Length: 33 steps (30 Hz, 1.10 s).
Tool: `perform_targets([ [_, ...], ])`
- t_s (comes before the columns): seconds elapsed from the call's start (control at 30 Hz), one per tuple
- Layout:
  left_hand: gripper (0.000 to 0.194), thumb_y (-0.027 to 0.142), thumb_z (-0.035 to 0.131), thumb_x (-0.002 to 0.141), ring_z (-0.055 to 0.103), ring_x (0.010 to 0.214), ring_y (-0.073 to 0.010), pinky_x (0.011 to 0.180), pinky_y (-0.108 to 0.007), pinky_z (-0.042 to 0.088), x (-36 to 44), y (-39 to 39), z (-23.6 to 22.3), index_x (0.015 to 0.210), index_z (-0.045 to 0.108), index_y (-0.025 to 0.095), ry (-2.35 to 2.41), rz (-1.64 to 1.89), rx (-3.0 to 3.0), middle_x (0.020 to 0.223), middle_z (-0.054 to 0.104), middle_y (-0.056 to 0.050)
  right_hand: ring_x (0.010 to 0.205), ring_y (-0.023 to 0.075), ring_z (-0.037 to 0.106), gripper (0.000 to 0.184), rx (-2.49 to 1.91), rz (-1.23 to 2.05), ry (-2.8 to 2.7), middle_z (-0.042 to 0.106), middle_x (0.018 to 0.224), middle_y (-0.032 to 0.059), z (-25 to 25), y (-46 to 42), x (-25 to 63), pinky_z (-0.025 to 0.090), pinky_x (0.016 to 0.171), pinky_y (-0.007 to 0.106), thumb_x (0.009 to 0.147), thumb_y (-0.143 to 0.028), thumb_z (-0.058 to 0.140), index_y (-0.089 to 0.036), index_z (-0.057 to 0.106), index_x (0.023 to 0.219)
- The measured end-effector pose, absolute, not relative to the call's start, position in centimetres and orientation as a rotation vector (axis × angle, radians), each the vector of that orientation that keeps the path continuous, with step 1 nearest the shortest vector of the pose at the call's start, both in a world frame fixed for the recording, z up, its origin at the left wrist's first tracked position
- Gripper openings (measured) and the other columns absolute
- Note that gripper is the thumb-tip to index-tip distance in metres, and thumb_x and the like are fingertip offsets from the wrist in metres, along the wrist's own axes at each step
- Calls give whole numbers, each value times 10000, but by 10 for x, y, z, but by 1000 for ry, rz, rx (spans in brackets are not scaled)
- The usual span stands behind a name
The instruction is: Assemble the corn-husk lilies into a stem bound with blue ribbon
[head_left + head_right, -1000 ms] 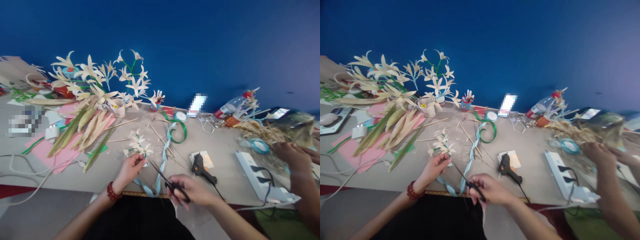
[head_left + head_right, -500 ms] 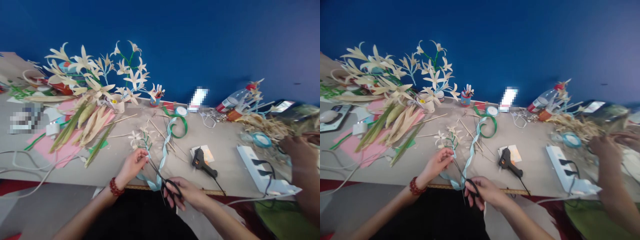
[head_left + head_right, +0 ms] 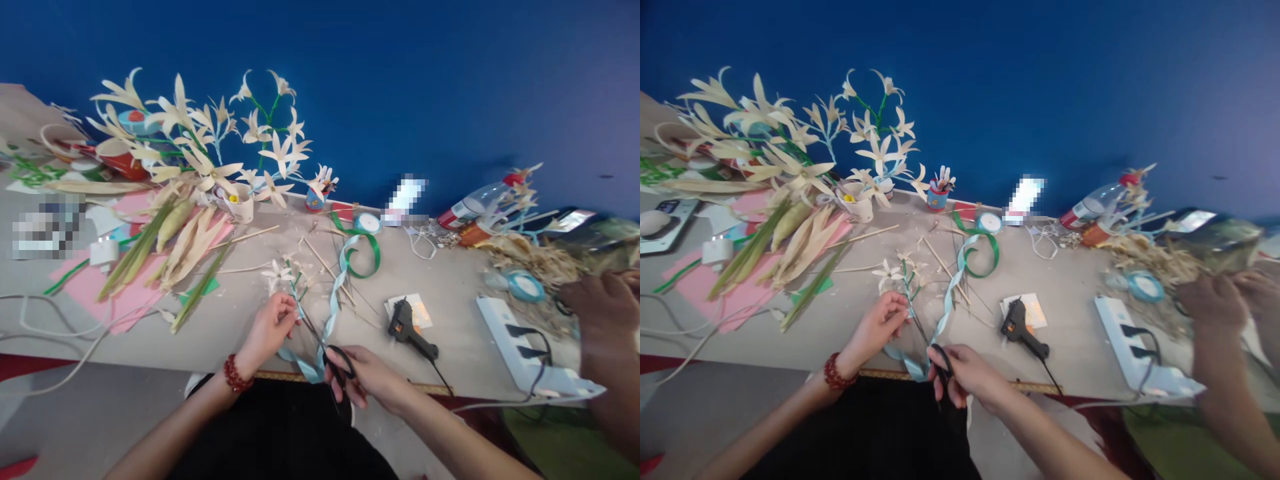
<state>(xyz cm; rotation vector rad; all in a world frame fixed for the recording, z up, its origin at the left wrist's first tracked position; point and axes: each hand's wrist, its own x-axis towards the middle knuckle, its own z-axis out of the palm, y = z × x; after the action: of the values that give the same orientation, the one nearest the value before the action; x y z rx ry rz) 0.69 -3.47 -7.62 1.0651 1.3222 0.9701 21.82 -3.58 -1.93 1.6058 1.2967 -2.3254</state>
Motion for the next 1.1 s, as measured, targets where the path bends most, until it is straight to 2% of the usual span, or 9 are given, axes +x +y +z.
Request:
perform_targets([
  [0.4, 161, 294, 567, 867, 547, 497, -89, 502, -210, 442, 2, -36, -76, 947, 466, 198, 1205, 1044, 925, 729, 641, 20, 284, 28, 387, 611, 1597, -2351, 1273, 627, 538, -16, -26, -31, 205, 208, 310, 165, 786, -743, 501, -138, 584, 779],
  [0.83, 168, 295, 576, 872, 567, 538, -102, 547, -229, 457, -2, -39, -75, 965, 482, 192, 1177, 1031, 880, 733, 645, 12, 281, 8, 289, 593, 1566, -2433, 1290, 580, 489, -39, -25, -22, 199, 139, 314, 173, 778, -730, 534, -139, 569, 726],
  [1.1, 185, 314, 583, 868, 573, 555, -112, 579, -246, 458, -4, -39, -75, 969, 484, 195, 1168, 1026, 870, 736, 641, 15, 272, 8, 270, 604, 1533, -2491, 1259, 568, 477, -42, -29, -22, 200, 149, 304, 176, 777, -738, 532, -138, 566, 719],
])
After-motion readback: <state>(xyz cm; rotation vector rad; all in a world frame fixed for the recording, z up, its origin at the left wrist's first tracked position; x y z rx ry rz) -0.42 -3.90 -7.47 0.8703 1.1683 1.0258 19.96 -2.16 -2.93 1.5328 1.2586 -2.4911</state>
